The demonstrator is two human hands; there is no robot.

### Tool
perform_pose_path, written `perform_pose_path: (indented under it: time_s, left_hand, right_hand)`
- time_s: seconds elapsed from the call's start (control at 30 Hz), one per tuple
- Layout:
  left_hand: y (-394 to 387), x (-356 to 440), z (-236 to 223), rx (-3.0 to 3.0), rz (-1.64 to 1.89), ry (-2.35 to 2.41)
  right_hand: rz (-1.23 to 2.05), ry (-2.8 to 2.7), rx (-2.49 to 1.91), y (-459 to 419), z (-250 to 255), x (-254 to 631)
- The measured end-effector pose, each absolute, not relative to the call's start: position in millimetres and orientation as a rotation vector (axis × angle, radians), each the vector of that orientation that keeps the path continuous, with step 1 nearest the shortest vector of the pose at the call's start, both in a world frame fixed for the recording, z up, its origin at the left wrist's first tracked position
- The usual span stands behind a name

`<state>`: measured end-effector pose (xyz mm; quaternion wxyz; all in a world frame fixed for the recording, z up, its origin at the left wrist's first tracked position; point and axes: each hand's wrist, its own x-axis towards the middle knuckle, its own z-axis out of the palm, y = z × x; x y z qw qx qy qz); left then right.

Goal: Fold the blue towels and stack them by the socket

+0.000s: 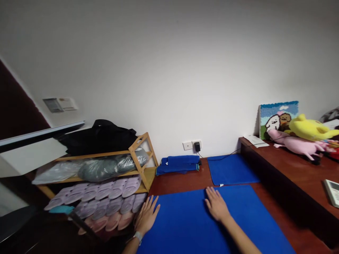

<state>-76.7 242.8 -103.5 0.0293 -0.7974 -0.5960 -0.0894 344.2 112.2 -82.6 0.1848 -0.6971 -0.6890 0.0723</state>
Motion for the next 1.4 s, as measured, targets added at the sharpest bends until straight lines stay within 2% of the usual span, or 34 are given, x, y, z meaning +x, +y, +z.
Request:
perform_pose_path:
  time_s: [0.1, 0.2, 0.5, 0.63, 0.87, 1.2, 1.3, 1.4]
  left_hand:
    - [242.9, -77.6, -102.7, -2.44, -0.243, -1.875]
    - [245.3, -79.5, -105.7, -2.439, -0.249, -1.875]
    - [247.8, -77.4, -108.3, -2.427, -0.27, -1.875]
    - [245.1, -75.6, -100.9, -2.433, -0.201, -1.877]
    - [240.1, -70.9, -90.8, -2.439, -0.23, -1.893]
    - [217.8, -67.6, -65.0, -2.275, -0.517, -1.666]
    - [201.2, -44.0, -53.2, -2.339, -0.61, -1.547]
    - [168.7, 15.5, -40.9, -2.529, -0.672, -1.391]
  right_hand:
    - [0.335, -2.013, -1.9, 123.7, -82.2, 293.7]
    - [0.334, -2.015, -1.924, 119.6, -90.8, 306.2]
    - [0.108, -1.647, -2.409, 69.2, -127.9, 520.5]
    - [0.062, -1.559, -2.478, 55.1, -141.7, 575.5]
    - [0.072, -1.526, -2.475, 49.8, -147.7, 579.8]
    - [0.162, -1.504, -2.518, 52.9, -139.3, 577.7]
    - [0.184, -1.494, -2.478, 54.6, -140.0, 580.0]
    - [0.227, -1.472, -2.417, 55.6, -141.9, 587.3]
